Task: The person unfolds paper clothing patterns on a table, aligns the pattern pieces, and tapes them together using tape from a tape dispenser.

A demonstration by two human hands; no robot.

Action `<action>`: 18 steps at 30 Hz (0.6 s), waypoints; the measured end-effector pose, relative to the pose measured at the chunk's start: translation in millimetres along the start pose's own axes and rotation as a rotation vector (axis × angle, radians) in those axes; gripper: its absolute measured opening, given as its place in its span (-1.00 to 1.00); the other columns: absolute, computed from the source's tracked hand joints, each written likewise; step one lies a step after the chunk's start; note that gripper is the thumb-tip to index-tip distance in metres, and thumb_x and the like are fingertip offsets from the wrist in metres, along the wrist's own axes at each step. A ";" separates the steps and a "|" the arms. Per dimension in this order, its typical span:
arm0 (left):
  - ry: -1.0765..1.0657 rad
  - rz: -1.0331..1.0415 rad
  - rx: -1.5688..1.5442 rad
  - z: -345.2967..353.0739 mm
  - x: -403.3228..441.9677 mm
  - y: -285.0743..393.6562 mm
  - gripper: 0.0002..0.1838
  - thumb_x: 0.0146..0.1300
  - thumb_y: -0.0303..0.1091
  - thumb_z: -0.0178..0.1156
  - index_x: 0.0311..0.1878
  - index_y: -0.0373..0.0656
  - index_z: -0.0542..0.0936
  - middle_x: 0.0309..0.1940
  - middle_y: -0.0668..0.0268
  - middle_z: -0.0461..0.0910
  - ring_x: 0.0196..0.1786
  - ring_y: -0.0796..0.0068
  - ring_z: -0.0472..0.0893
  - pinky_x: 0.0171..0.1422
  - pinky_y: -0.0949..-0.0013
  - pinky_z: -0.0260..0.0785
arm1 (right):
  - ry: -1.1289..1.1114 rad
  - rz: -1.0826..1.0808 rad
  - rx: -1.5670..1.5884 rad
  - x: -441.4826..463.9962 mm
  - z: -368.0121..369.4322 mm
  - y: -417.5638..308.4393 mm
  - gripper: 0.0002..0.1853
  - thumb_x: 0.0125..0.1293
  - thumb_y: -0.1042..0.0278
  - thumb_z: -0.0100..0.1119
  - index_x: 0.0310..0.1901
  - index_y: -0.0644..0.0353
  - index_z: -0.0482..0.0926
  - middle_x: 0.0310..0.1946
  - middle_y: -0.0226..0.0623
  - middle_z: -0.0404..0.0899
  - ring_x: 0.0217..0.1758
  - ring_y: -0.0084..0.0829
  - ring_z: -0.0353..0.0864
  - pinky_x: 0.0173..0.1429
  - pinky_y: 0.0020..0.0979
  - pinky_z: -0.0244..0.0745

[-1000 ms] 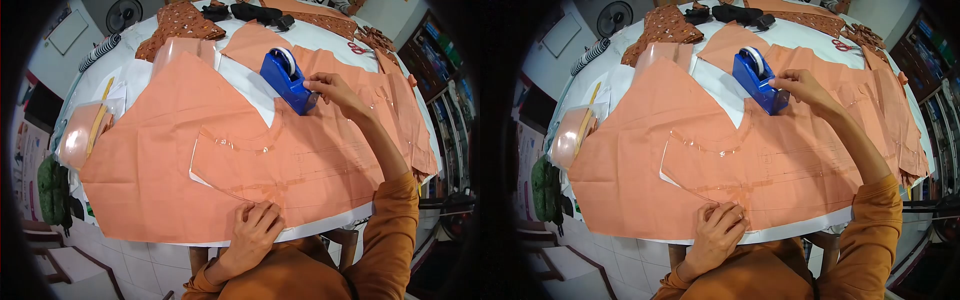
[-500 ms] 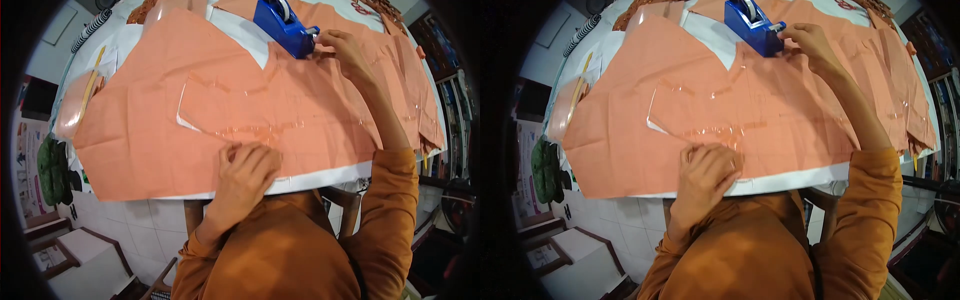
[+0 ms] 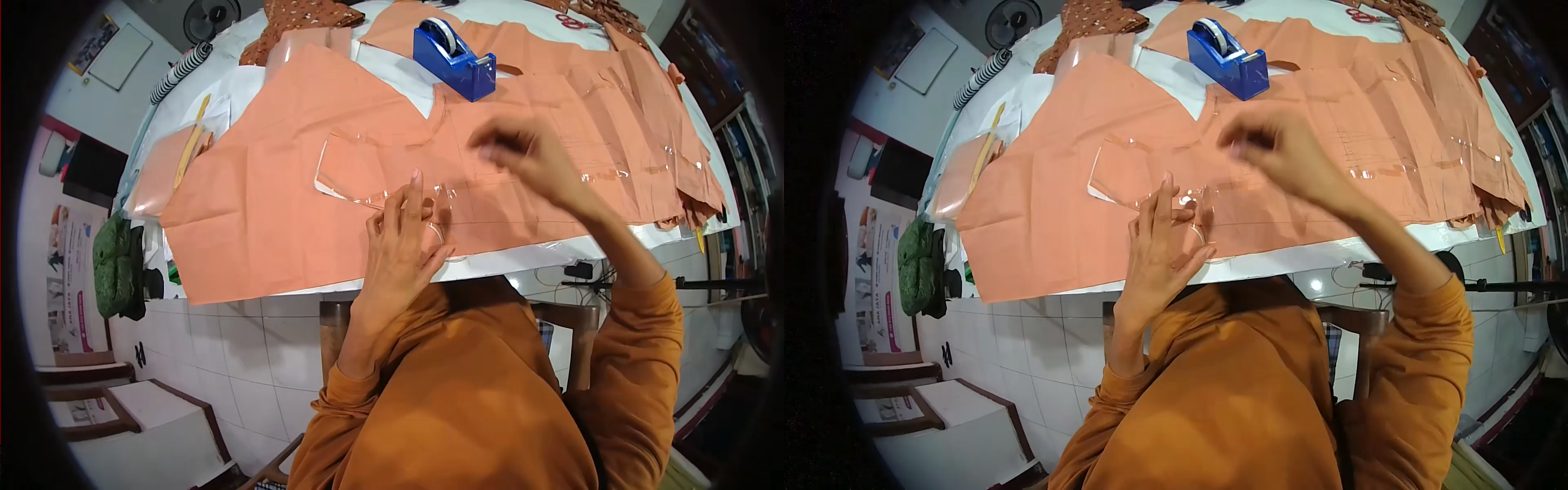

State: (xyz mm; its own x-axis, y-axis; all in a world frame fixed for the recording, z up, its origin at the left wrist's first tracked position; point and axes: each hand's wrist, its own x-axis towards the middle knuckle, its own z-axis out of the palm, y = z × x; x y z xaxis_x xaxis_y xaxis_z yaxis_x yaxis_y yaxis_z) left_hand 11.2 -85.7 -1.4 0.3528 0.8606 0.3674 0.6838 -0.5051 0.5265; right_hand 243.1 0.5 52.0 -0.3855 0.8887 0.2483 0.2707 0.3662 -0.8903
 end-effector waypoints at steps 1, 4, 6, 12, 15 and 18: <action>0.002 -0.004 -0.019 -0.5 0.1 0.1 0.11 0.12 -0.23 0.44 0.59 -0.17 -0.08 0.22 0.23 0.41 0.21 0.34 0.47 0.32 0.08 0.14 | -0.081 0.030 0.027 -5.9 9.5 4.6 -0.73 0.19 0.65 0.16 -0.06 0.26 0.64 -0.42 -0.43 0.58 -0.32 -0.64 0.54 -0.21 -0.54 0.44; 0.029 -0.004 -0.032 1.6 -1.8 -0.8 0.13 0.10 -0.25 0.45 0.60 -0.13 -0.09 0.25 0.23 0.37 0.24 0.33 0.45 0.31 0.08 0.15 | -0.262 0.205 0.044 -16.6 31.8 -0.2 -0.48 0.21 0.59 0.24 0.25 0.26 0.47 -0.34 -0.40 0.59 -0.32 -0.62 0.51 -0.18 -0.52 0.46; 0.025 0.004 -0.036 1.8 -1.2 -0.5 0.13 0.09 -0.25 0.44 0.59 -0.15 -0.10 0.26 0.18 0.34 0.27 0.26 0.41 0.30 0.05 0.15 | -0.254 0.295 0.171 -21.2 48.5 -1.3 -0.33 0.19 0.60 0.22 0.37 0.26 0.29 -0.37 -0.36 0.58 -0.31 -0.60 0.53 -0.17 -0.50 0.47; 0.047 -0.009 -0.024 2.5 -2.6 -1.9 0.13 0.06 -0.27 0.46 0.59 -0.12 -0.07 0.30 0.19 0.33 0.28 0.24 0.42 0.29 0.08 0.16 | -0.204 0.397 -0.024 -13.2 75.7 -6.8 -0.36 0.08 0.61 0.16 0.25 0.36 0.25 -0.47 -0.15 0.58 -0.36 -0.37 0.60 -0.26 -0.35 0.50; 0.052 0.012 -0.014 4.4 -3.7 -5.9 0.08 0.06 -0.26 0.46 0.56 -0.13 0.01 0.31 0.18 0.32 0.30 0.21 0.40 0.29 0.07 0.16 | -0.206 0.369 -0.121 -9.2 79.5 -12.6 -0.42 0.05 0.59 0.15 0.16 0.44 0.26 -0.42 0.08 0.61 -0.30 -0.05 0.66 -0.22 -0.15 0.53; 0.071 0.055 -0.003 2.3 -1.3 -2.7 0.03 0.06 -0.25 0.47 0.54 -0.14 0.07 0.31 0.16 0.33 0.31 0.18 0.38 0.30 0.06 0.15 | -0.222 0.315 -0.223 -4.8 82.2 -10.1 -0.48 0.04 0.61 0.12 0.08 0.46 0.26 -0.40 0.15 0.60 -0.26 0.09 0.65 -0.19 -0.08 0.53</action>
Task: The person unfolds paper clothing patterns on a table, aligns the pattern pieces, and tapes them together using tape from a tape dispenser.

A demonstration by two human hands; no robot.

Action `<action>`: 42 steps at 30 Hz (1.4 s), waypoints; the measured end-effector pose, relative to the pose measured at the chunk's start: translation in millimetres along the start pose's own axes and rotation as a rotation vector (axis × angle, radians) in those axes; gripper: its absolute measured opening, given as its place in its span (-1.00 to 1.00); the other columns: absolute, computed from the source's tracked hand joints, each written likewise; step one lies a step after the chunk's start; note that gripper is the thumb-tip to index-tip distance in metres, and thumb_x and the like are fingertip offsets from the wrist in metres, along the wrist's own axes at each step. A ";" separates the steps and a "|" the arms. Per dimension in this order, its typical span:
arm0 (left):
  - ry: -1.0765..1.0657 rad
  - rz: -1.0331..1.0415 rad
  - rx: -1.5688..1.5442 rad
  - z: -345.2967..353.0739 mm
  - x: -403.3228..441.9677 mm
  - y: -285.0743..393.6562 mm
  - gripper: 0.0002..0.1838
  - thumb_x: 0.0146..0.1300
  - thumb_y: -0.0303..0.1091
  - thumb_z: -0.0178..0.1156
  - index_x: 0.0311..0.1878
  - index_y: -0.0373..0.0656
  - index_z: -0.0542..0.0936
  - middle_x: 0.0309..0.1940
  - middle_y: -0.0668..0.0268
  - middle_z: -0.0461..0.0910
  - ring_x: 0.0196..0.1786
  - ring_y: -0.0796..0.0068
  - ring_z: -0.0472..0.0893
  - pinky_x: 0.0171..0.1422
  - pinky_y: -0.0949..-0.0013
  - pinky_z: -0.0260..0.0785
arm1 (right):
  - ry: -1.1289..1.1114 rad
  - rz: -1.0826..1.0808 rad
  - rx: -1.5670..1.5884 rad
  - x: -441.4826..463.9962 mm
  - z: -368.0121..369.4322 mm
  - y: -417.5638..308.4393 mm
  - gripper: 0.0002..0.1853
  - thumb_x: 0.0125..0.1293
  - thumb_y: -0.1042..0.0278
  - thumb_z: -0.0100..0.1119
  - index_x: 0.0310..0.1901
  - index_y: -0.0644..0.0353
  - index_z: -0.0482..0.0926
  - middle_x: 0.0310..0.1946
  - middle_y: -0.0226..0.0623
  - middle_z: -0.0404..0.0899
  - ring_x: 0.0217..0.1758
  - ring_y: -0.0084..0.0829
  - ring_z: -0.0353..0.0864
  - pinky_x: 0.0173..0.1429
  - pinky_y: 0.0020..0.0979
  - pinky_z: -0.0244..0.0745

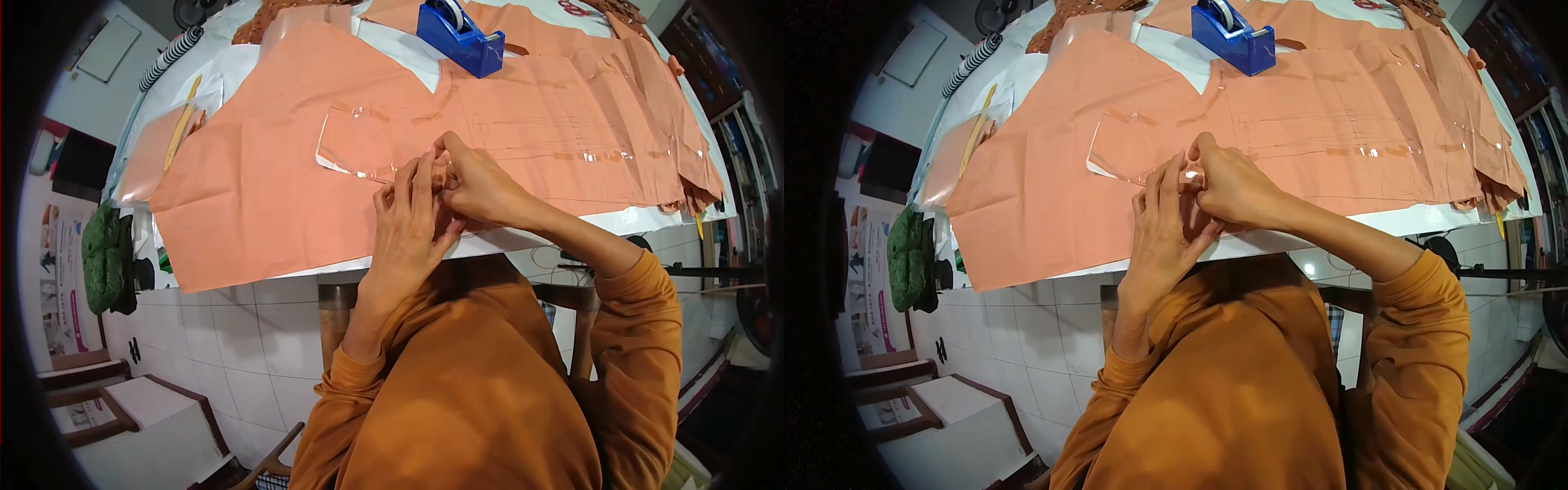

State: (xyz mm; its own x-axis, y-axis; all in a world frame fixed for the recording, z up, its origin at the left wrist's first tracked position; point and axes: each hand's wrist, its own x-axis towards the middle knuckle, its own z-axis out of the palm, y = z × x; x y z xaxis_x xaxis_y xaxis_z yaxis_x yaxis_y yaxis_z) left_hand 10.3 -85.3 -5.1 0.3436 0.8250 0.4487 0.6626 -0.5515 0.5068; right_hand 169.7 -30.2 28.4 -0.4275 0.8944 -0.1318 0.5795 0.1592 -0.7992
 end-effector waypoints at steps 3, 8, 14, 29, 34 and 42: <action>-0.016 -0.023 0.008 0.3 -1.4 -0.2 -0.01 0.07 -0.23 0.46 0.51 -0.17 0.11 0.30 0.15 0.34 0.30 0.15 0.38 0.30 0.05 0.14 | -0.035 -0.034 -0.137 3.0 0.3 -3.3 -0.53 0.04 0.59 0.13 0.01 0.48 0.25 -0.37 0.19 0.60 -0.23 0.16 0.64 -0.17 -0.03 0.52; 0.025 0.002 0.072 6.8 -4.3 -2.7 -0.15 0.12 -0.19 0.43 0.40 -0.27 0.23 0.23 0.09 0.39 0.27 0.09 0.39 0.29 0.03 0.14 | -0.133 0.006 -0.373 -2.4 -12.2 -6.1 -0.54 0.14 0.41 0.16 -0.01 0.47 0.24 -0.33 0.19 0.61 -0.17 0.17 0.62 -0.18 0.00 0.50; -0.053 0.005 0.022 -3.8 -3.0 3.8 -0.63 0.17 -0.26 0.39 -0.02 -0.22 0.57 0.12 0.12 0.49 0.23 0.20 0.43 0.29 0.04 0.15 | 0.177 -0.137 -0.461 40.6 -93.3 22.3 -0.71 0.20 0.22 0.31 -0.18 0.24 0.52 -0.46 -0.07 0.58 -0.34 -0.13 0.61 -0.22 -0.18 0.47; -0.086 0.065 0.034 -2.8 1.1 2.7 -0.78 0.13 -0.33 0.41 -0.23 -0.20 0.60 0.08 0.14 0.55 0.10 0.21 0.53 0.39 -0.18 0.10 | 0.400 0.245 0.482 140.3 -167.4 65.9 -0.82 0.18 0.27 0.34 -0.37 0.22 0.68 -0.45 -0.36 0.58 -0.37 -0.51 0.47 -0.22 -0.38 0.36; -0.094 0.086 0.060 -4.2 1.5 4.5 -0.81 0.14 -0.34 0.40 -0.26 -0.18 0.60 0.04 0.22 0.57 0.13 0.23 0.53 0.40 -0.18 0.07 | 0.423 0.113 0.719 117.7 -170.7 62.4 -0.89 0.22 0.29 0.31 -0.37 0.11 0.66 -0.34 -0.46 0.59 -0.31 -0.59 0.47 -0.14 -0.36 0.48; -0.116 0.096 0.087 -6.0 1.3 5.4 -0.81 0.17 -0.31 0.36 -0.22 -0.16 0.61 0.01 0.30 0.58 0.17 0.24 0.50 0.36 -0.12 0.08 | 0.422 0.172 0.124 101.7 -159.2 98.1 -0.81 0.08 0.35 0.30 -0.37 0.32 0.68 -0.43 -0.21 0.62 -0.23 -0.44 0.61 -0.10 -0.33 0.51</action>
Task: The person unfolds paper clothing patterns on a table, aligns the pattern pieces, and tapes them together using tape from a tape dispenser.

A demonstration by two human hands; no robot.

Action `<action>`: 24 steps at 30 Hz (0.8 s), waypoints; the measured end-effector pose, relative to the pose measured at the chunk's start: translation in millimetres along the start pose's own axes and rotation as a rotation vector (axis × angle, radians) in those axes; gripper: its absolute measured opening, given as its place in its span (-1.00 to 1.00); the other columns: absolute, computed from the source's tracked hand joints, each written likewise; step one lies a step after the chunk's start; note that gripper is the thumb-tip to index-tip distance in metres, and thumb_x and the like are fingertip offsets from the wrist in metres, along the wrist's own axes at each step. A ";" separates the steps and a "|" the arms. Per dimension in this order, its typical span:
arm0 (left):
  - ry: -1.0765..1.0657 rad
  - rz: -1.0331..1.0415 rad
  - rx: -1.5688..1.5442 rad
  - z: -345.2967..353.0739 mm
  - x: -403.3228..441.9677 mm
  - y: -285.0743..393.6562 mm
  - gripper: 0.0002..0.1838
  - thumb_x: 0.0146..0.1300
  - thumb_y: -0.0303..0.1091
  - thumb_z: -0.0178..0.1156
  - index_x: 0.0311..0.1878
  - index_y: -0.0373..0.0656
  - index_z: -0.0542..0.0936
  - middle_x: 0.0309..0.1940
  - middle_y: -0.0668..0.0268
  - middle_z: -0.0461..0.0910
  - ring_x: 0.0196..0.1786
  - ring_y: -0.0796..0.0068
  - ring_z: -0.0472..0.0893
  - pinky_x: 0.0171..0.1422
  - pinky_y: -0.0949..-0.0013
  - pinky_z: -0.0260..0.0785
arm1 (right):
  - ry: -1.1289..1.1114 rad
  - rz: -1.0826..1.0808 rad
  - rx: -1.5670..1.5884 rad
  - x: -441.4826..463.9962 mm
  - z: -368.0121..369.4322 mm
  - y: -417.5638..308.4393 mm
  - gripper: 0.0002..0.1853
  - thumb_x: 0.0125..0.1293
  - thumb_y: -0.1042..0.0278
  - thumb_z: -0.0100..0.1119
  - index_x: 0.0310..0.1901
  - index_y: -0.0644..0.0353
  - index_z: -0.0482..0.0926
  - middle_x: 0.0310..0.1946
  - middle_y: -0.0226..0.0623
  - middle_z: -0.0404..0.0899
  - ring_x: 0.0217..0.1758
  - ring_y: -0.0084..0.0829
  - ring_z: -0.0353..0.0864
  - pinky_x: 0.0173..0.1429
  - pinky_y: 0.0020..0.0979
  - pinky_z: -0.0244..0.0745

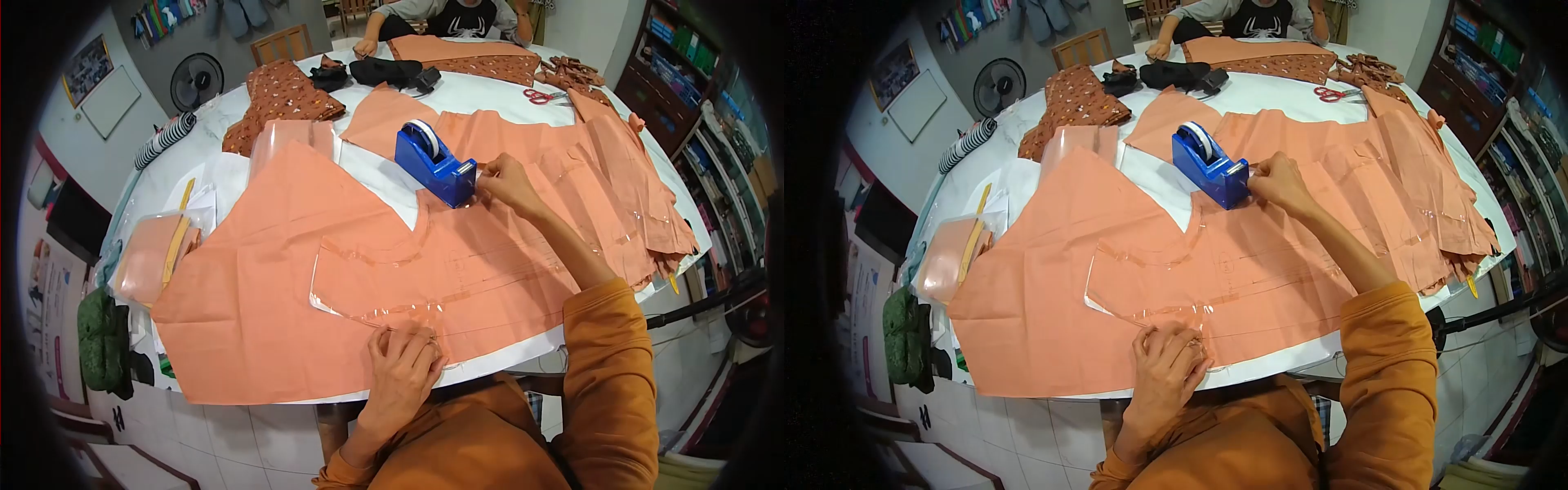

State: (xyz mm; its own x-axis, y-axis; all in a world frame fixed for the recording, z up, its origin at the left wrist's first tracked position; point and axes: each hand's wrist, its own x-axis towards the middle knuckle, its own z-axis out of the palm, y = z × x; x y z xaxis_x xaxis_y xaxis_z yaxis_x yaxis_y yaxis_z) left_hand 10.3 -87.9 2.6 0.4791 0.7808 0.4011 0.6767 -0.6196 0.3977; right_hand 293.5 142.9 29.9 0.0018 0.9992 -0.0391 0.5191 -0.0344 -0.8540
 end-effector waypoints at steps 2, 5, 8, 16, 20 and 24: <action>0.021 0.006 0.002 0.1 0.5 -0.8 -0.79 0.17 -0.29 0.36 -0.19 -0.16 0.62 0.00 0.29 0.58 0.18 0.25 0.49 0.34 -0.08 0.10 | 0.159 -0.183 -0.037 -6.6 -0.6 5.2 -0.79 0.10 0.36 0.31 -0.31 0.35 0.68 -0.38 -0.24 0.61 -0.24 -0.47 0.59 -0.12 -0.41 0.49; 0.038 0.015 -0.016 5.0 1.5 -5.3 -0.73 0.18 -0.28 0.36 -0.10 -0.18 0.61 -0.01 0.26 0.59 0.18 0.25 0.49 0.33 -0.03 0.12 | 0.208 -0.338 -0.068 -29.7 -8.9 -14.5 -0.78 0.15 0.39 0.30 -0.23 0.37 0.67 -0.33 -0.30 0.59 -0.24 -0.51 0.54 -0.13 -0.47 0.47; 0.013 -0.006 -0.025 0.0 -0.3 -7.0 -0.63 0.20 -0.26 0.35 0.03 -0.20 0.58 -0.01 0.22 0.59 0.17 0.24 0.50 0.32 0.01 0.12 | 0.145 -0.433 0.012 -70.6 -9.5 -33.4 -0.83 0.22 0.48 0.25 -0.16 0.32 0.67 -0.33 -0.38 0.59 -0.27 -0.56 0.50 -0.15 -0.48 0.45; 0.084 -0.034 -0.068 3.1 -1.9 -8.8 -0.57 0.39 -0.42 0.11 0.32 -0.20 0.46 -0.10 0.20 0.64 0.13 0.26 0.54 0.37 0.05 0.07 | 0.060 -0.528 -0.007 -179.6 37.9 -45.9 -0.76 0.24 0.66 0.13 -0.09 0.25 0.67 -0.40 -0.34 0.58 -0.41 -0.55 0.46 -0.29 -0.48 0.40; -0.005 -0.082 -0.118 -8.1 -0.1 -11.4 -0.48 0.38 -0.56 0.00 0.41 -0.16 0.35 -0.08 0.27 0.65 0.11 0.33 0.55 0.40 0.06 0.04 | -0.199 -0.231 0.223 -207.6 67.4 -39.2 -0.29 0.16 0.66 0.11 0.43 0.25 0.30 -0.53 -0.33 0.55 -0.49 -0.60 0.45 -0.32 -0.51 0.41; 0.002 -0.098 -0.160 -8.2 2.8 -15.4 -0.43 0.36 -0.62 -0.05 0.44 -0.14 0.29 -0.11 0.34 0.68 0.07 0.37 0.57 0.41 0.07 0.03 | -0.222 -0.035 0.363 -217.3 101.3 -39.3 -0.30 0.24 0.62 0.20 0.41 0.30 0.18 -0.49 -0.33 0.56 -0.47 -0.60 0.54 -0.36 -0.53 0.46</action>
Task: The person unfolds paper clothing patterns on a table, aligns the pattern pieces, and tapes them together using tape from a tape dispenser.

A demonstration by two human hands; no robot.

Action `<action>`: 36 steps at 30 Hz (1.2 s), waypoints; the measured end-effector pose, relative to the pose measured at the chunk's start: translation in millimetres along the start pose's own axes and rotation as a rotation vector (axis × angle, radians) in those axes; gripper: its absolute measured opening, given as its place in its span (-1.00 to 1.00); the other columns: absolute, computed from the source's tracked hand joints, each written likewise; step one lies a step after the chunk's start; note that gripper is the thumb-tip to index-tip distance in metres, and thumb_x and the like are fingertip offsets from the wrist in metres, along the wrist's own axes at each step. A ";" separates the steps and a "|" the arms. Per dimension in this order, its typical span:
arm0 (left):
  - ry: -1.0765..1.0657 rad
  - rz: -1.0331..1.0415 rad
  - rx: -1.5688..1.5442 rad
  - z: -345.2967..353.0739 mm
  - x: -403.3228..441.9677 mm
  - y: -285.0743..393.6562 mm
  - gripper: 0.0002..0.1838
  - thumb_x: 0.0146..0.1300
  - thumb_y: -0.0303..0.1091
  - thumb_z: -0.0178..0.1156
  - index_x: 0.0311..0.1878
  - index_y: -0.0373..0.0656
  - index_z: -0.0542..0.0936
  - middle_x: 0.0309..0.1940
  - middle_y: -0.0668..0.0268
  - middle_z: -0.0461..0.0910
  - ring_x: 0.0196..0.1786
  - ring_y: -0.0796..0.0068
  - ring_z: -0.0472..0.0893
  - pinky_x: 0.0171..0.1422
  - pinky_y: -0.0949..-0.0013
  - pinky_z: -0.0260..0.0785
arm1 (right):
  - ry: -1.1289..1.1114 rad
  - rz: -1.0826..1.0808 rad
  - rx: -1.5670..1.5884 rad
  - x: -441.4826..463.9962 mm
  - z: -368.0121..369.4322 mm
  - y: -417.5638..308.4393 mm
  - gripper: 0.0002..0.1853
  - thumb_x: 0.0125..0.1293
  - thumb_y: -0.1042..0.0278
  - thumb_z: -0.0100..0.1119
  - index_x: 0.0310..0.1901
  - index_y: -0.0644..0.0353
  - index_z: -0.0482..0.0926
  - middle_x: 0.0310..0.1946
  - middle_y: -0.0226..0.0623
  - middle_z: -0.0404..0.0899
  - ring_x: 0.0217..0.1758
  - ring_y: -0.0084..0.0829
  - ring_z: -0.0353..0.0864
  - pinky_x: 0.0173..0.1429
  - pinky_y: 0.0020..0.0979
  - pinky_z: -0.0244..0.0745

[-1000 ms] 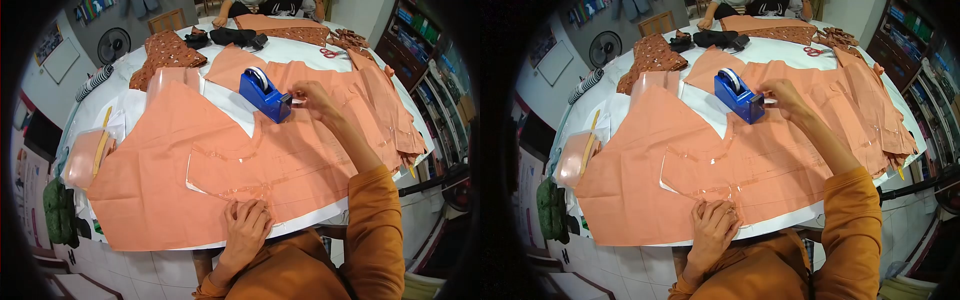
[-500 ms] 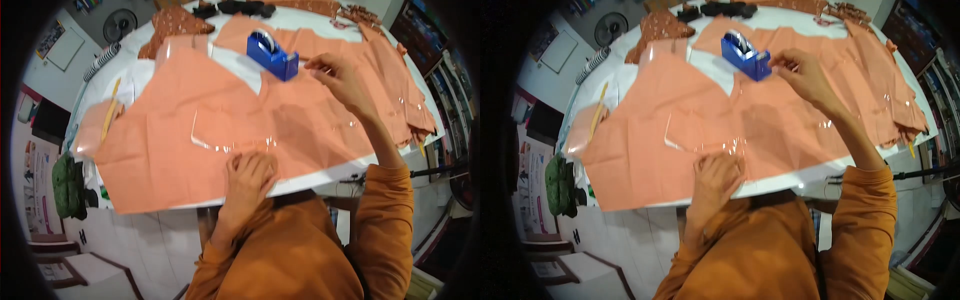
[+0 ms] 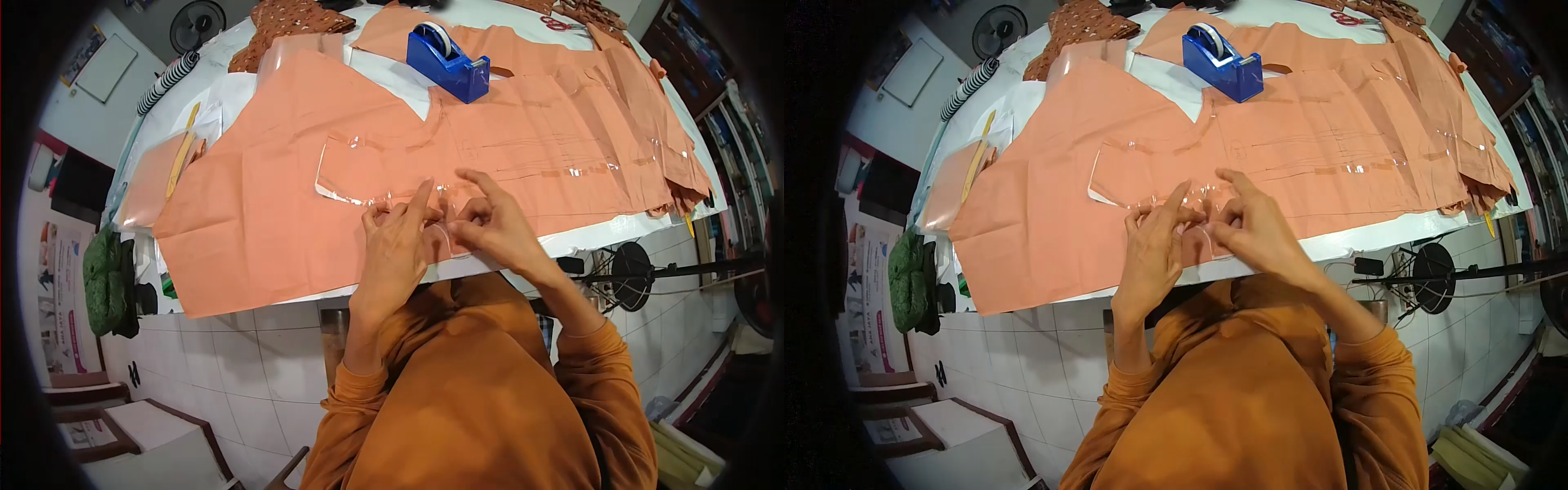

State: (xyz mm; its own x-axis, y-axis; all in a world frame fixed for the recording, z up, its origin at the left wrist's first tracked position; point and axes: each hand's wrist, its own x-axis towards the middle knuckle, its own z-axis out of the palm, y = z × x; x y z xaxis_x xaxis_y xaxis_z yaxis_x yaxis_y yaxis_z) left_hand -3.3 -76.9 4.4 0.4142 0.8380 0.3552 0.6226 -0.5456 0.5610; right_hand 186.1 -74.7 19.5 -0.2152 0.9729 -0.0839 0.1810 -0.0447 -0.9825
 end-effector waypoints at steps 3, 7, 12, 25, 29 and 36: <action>0.017 -0.006 0.007 2.1 2.5 -3.3 -0.44 0.36 -0.61 -0.04 0.43 -0.12 0.31 -0.12 0.36 0.69 0.05 0.39 0.58 0.41 0.08 0.03 | 0.056 -0.012 -0.034 0.4 15.6 5.4 -0.38 0.16 0.59 0.14 0.29 0.43 0.26 -0.60 -0.21 0.58 -0.52 -0.42 0.58 -0.33 -0.41 0.45; 0.033 -0.009 -0.031 2.0 3.0 -4.9 -0.46 0.35 -0.59 0.00 0.40 -0.09 0.35 -0.12 0.36 0.70 0.05 0.42 0.59 0.39 0.08 0.05 | 0.109 -0.026 -0.193 1.8 18.4 6.0 -0.49 0.14 0.61 0.11 0.17 0.39 0.29 -0.64 -0.16 0.54 -0.56 -0.28 0.55 -0.37 -0.27 0.40; 0.068 -0.004 0.006 4.3 -0.1 -5.3 -0.50 0.31 -0.49 0.13 0.33 -0.13 0.42 -0.15 0.27 0.64 -0.01 0.31 0.56 0.34 0.02 0.11 | 0.124 -0.018 -0.347 0.9 24.9 -0.4 -0.53 0.10 0.63 0.12 0.10 0.35 0.32 -0.62 -0.08 0.52 -0.50 -0.12 0.59 -0.33 -0.18 0.42; 0.060 0.032 0.017 -0.5 -0.1 0.3 -0.32 0.02 -0.59 0.23 0.32 -0.16 0.43 -0.12 0.18 0.56 0.03 0.20 0.50 0.42 0.01 0.05 | -0.082 -0.038 -0.851 11.8 21.9 -16.0 -0.61 0.13 0.53 0.12 -0.02 0.35 0.25 -0.41 0.16 0.61 -0.27 0.21 0.61 -0.23 0.07 0.45; 0.054 0.027 0.020 -1.3 -2.0 1.3 -0.35 0.06 -0.56 0.24 0.32 -0.17 0.43 -0.13 0.19 0.57 0.03 0.23 0.51 0.42 0.01 0.05 | -0.054 -0.083 -0.961 8.3 26.4 -7.9 -0.65 0.24 0.42 0.12 -0.05 0.39 0.25 -0.50 0.12 0.59 -0.38 0.20 0.60 -0.29 0.08 0.43; 0.087 0.040 0.034 2.2 -1.8 2.9 -0.45 0.15 -0.47 0.24 0.27 -0.16 0.48 -0.15 0.23 0.58 0.02 0.26 0.52 0.39 -0.03 0.04 | -0.062 -0.059 -0.934 -9.1 11.5 -3.5 -0.67 0.31 0.28 0.14 -0.08 0.33 0.32 -0.49 0.11 0.61 -0.35 0.21 0.61 -0.25 0.11 0.44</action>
State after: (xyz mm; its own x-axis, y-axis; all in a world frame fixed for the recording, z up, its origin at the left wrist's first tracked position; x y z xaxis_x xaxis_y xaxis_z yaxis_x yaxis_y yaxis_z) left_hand -0.8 -80.1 3.8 0.3809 0.8126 0.4411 0.6297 -0.5773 0.5199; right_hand 176.4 -86.1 21.8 -0.2949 0.9527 -0.0734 0.8596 0.2310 -0.4558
